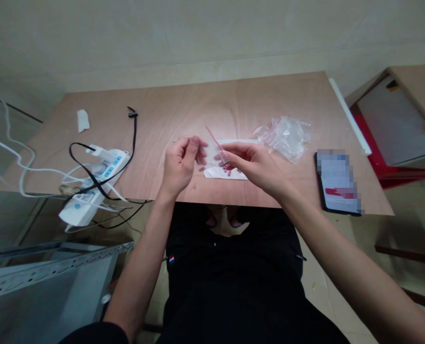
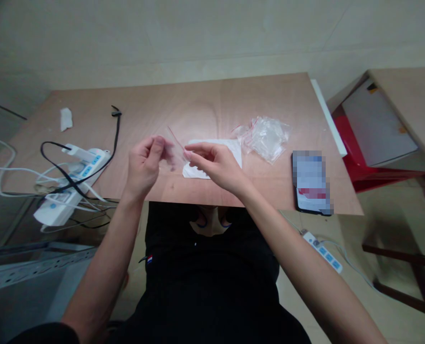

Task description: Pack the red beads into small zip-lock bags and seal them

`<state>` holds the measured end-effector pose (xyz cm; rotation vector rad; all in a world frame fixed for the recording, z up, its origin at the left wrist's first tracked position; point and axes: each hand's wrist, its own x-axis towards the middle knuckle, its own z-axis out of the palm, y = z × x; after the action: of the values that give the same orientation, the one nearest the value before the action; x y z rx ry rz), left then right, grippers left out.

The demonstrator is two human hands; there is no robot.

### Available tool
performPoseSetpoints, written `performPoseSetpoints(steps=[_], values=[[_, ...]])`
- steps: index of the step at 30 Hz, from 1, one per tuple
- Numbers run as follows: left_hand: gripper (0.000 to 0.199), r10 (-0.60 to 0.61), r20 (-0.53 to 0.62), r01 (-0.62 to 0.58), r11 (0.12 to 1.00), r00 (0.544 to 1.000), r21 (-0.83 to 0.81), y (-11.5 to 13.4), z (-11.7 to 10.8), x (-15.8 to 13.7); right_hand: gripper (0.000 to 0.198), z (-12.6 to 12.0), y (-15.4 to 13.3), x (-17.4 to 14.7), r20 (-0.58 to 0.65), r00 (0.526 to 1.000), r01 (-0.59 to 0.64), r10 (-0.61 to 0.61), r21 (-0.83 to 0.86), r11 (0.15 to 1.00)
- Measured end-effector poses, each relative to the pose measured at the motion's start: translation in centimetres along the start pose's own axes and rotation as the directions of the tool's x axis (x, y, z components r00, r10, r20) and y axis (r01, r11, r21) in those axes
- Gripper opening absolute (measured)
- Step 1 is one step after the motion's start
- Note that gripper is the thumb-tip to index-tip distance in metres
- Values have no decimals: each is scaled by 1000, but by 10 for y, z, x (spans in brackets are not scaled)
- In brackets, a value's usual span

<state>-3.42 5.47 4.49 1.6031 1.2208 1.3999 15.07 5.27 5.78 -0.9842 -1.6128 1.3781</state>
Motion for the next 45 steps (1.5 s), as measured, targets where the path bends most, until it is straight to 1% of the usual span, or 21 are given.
performPoseSetpoints(steps=[2, 6, 8, 10, 12, 13, 15, 16, 17, 19, 21, 22, 25, 28, 30, 32, 33, 35, 39, 42, 45], values=[[46, 0, 44, 1, 1000, 999, -14, 1, 11, -1, 38, 2, -5, -1, 6, 1000, -26, 26, 73, 997], [46, 27, 60, -30, 998, 998, 51, 1, 24, -2, 48, 0, -11, -5, -71, 994, -66, 80, 186, 980], [44, 28, 58, -32, 996, 998, 79, 1, 28, -3, 45, -3, -14, -7, -76, 993, -75, 88, 168, 983], [41, 26, 61, -33, 993, 998, 113, 1, 31, -3, 38, -6, -15, -11, -95, 993, -63, 73, 100, 993], [33, 51, -7, -48, 983, 999, 178, 3, 33, -3, 34, -8, -14, -14, -153, 987, -46, 50, 31, 998], [28, 70, -83, -50, 974, 994, 219, 4, 35, -4, 33, -9, -14, -16, -197, 980, -38, 37, 0, 999], [25, 89, -247, -21, 964, 965, 267, 9, 38, -6, 28, -10, -13, -21, -281, 960, -10, -15, -87, 996], [27, 73, -287, 3, 967, 955, 255, 12, 39, -8, 24, -9, -13, -23, -311, 949, 11, -59, -154, 988], [29, 35, -282, 27, 977, 959, 214, 15, 41, -9, 21, -8, -13, -24, -326, 938, 37, -116, -238, 971], [30, -56, -172, 69, 995, 984, 70, 21, 45, -13, 16, -6, -12, -27, -304, 919, 99, -250, -436, 894], [27, -118, -61, 114, 991, 991, -69, 26, 49, -16, 15, -4, -11, -29, -243, 899, 144, -364, -622, 770], [26, -143, -38, 138, 984, 989, -115, 28, 50, -17, 17, -3, -10, -30, -214, 889, 153, -404, -694, 704], [18, -224, -50, 214, 965, 973, -149, 32, 52, -19, 20, -3, -4, -31, -158, 866, 146, -475, -828, 541], [12, -290, -56, 281, 951, 955, -130, 32, 53, -21, 22, -2, 1, -32, -119, 853, 124, -509, -900, 418], [12, -316, -42, 308, 941, 948, -143, 31, 54, -21, 23, -2, 3, -34, -96, 846, 113, -524, -929, 353], [12, -332, -34, 320, 928, 943, -192, 28, 55, -20, 23, -1, 3, -35, -69, 837, 131, -543, -938, 321], [12, -335, -33, 320, 921, 942, -222, 26, 56, -20, 22, 0, 3, -35, -58, 834, 149, -549, -933, 326], [13, -332, -30, 312, 911, 943, -271, 23, 56, -20, 24, 0, 3, -36, -55, 834, 193, -550, -904, 382], [20, -323, 10, 309, 897, 946, -315, 19, 55, -19, 24, -1, 2, -37, -117, 850, 239, -514, -784, 573], [25, -317, 52, 316, 890, 947, -328, 17, 54, -19, 21, -1, -2, -38, -179, 876, 217, -448, -683, 698], [30, -284, 68, 290, 899, 957, -328, 14, 56, -19, 19, 0, -6, -38, -251, 899, 172, -359, -552, 816]])
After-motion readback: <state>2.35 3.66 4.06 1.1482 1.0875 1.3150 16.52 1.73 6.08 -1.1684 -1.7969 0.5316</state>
